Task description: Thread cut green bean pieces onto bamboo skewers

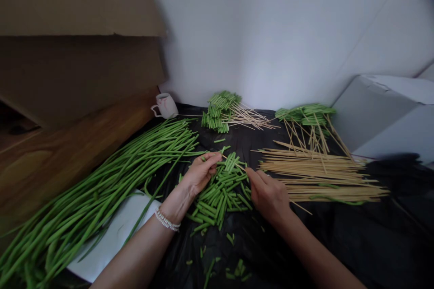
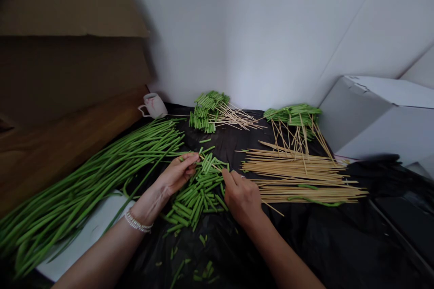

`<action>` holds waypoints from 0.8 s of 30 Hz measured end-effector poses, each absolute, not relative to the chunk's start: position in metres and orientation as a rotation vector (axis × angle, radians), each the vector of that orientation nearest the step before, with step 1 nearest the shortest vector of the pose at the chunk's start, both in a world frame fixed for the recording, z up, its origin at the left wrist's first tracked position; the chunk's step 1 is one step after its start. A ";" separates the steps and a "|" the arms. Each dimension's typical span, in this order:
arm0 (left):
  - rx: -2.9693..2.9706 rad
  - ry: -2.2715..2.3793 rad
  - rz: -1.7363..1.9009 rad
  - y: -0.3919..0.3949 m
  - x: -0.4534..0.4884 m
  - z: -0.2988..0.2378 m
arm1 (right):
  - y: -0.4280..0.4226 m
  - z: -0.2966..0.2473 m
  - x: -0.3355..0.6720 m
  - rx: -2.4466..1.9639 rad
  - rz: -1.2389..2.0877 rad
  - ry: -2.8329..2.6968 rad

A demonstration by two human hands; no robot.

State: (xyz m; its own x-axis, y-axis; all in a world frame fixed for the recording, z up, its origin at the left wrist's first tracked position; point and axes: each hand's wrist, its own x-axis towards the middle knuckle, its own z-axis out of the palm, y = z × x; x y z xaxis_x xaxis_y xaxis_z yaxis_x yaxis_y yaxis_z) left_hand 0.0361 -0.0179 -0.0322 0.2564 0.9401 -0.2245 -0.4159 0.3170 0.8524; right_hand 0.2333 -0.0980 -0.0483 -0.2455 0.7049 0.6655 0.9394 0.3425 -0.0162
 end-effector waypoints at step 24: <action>0.657 0.839 0.996 -0.019 0.039 -0.022 | -0.096 -0.046 0.237 -1.444 -0.516 -1.992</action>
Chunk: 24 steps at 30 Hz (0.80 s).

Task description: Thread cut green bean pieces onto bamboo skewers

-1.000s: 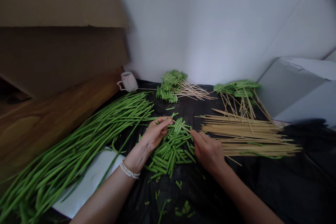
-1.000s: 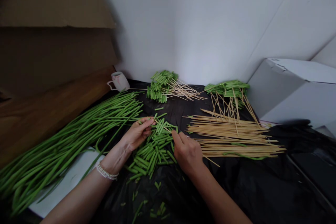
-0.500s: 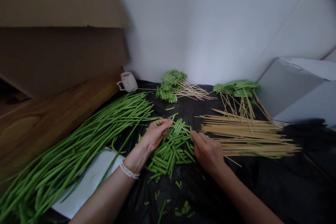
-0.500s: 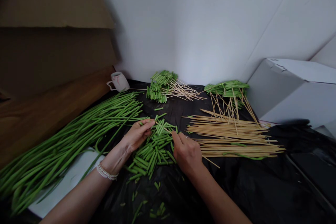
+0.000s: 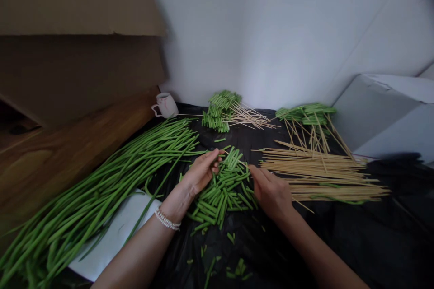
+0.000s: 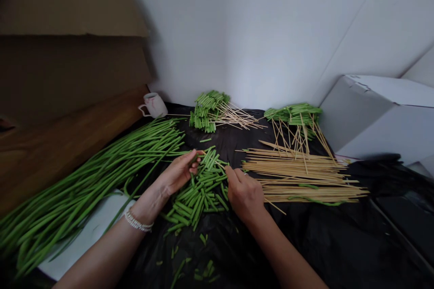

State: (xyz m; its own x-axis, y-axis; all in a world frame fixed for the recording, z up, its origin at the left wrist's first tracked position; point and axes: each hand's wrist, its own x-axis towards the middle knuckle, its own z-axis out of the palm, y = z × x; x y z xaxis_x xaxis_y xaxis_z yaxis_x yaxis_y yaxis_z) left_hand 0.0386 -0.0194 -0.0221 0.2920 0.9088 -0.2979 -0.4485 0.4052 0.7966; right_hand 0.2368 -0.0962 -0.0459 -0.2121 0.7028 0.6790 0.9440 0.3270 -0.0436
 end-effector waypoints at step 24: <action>0.764 0.861 1.173 -0.021 0.040 -0.021 | -0.098 -0.048 0.235 -1.409 -0.512 -2.035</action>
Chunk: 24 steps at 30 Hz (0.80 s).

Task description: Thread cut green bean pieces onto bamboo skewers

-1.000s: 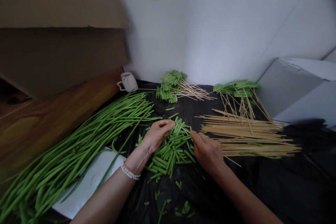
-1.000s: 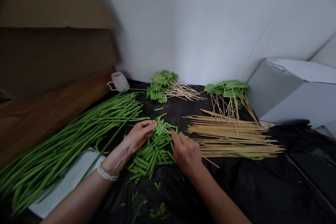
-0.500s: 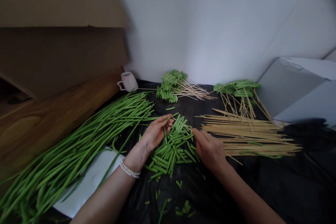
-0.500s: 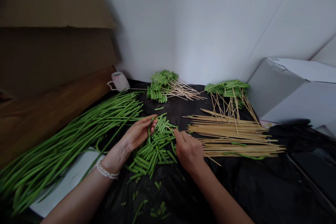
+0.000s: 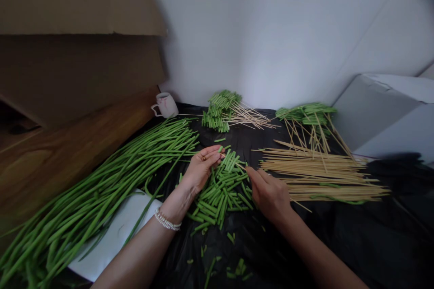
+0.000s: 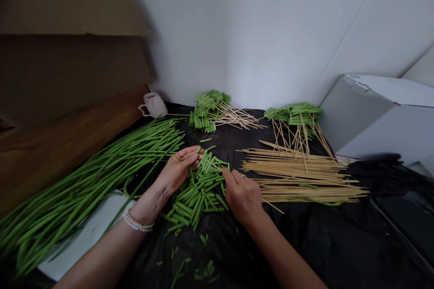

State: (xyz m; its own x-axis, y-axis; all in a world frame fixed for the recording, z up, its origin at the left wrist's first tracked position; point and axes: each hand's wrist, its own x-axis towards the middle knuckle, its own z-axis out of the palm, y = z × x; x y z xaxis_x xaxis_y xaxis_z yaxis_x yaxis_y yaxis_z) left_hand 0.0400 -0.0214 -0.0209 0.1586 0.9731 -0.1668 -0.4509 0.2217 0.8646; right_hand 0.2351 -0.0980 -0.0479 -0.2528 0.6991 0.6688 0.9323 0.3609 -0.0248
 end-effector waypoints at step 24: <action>0.809 0.838 1.162 -0.023 0.040 -0.018 | -0.097 -0.050 0.236 -1.446 -0.533 -2.039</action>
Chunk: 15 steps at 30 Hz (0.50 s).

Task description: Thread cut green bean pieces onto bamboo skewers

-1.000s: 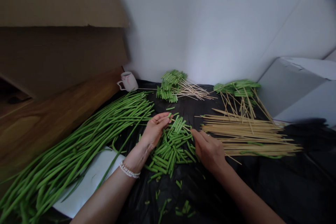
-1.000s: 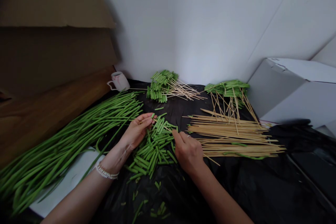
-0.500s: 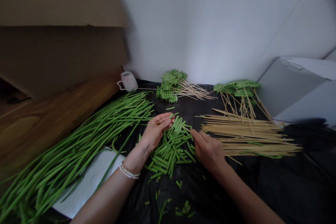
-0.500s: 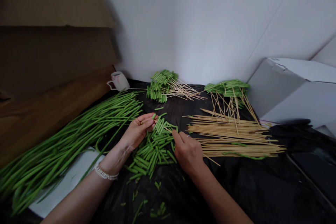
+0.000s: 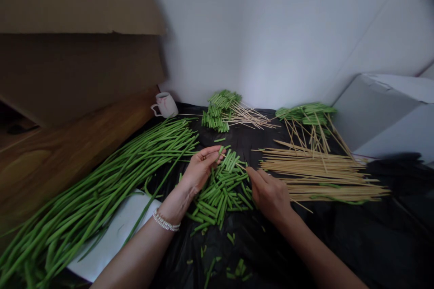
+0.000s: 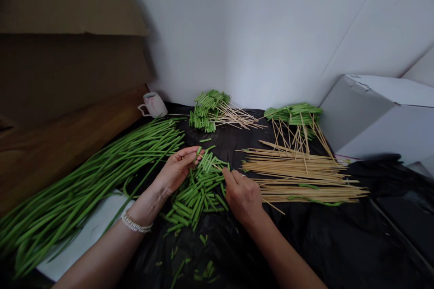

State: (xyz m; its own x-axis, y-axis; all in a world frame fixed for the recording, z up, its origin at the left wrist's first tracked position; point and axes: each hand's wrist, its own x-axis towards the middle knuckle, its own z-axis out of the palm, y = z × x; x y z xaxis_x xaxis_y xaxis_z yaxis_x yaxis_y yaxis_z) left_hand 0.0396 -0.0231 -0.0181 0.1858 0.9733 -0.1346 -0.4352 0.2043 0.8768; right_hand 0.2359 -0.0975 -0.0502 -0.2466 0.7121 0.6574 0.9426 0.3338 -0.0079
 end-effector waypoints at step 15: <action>0.557 0.835 1.040 -0.018 0.033 -0.024 | -0.099 -0.047 0.235 -1.415 -0.539 -2.029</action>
